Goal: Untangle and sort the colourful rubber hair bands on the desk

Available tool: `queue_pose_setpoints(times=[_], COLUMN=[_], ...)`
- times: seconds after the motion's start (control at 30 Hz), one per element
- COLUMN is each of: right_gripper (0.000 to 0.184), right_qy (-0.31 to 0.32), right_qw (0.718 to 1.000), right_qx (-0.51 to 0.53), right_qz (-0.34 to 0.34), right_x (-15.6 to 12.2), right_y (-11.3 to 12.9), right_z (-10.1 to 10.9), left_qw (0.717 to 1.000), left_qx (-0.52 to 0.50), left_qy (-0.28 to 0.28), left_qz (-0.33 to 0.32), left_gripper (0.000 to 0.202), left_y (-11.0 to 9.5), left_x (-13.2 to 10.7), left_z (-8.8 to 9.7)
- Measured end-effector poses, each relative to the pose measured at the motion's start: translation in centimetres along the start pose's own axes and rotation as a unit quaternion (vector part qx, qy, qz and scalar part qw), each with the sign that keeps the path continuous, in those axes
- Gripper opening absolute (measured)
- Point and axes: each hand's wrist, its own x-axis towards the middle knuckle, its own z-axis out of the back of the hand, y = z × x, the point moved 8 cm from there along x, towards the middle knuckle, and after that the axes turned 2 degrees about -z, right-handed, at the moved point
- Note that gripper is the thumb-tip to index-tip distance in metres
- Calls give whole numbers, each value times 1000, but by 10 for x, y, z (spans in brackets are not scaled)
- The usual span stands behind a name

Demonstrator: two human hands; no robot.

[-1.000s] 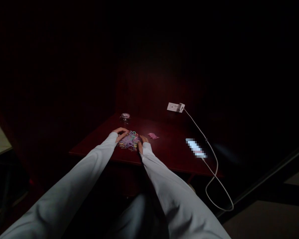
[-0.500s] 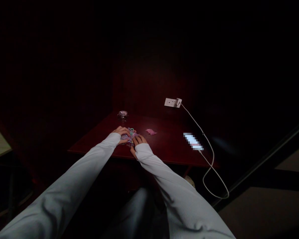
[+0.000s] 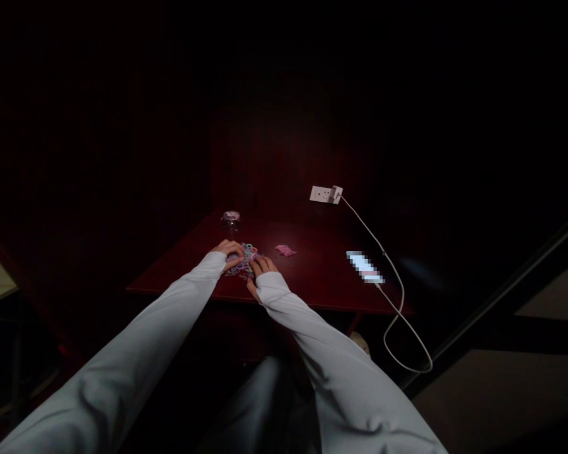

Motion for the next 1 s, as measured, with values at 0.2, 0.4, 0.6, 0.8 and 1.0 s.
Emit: queue_pose_setpoints(times=[0.2, 0.4, 0.6, 0.8, 1.0], right_gripper=[67, 67, 67, 65, 68], right_qy=[9, 16, 12, 16, -3], right_qw=[1000, 1000, 1000, 999, 999], right_qx=[4, 4, 19, 25, 25], right_qz=[-8, 0, 10, 36, 42], right_x=[0, -1, 0, 0, 2], right_y=[1, 3, 2, 6, 1], right_z=[1, 4, 1, 1, -4], left_qw=[998, 998, 997, 998, 998], left_qx=[-5, -11, -14, -18, -18], left_qy=[-49, -58, -68, -48, -60], left_qz=[27, 4, -22, -31, -19], left_gripper=[21, 22, 19, 17, 19], left_y=[6, 11, 8, -5, -9], left_x=[1, 2, -1, -3, -2], left_z=[0, -6, -4, 1, 3])
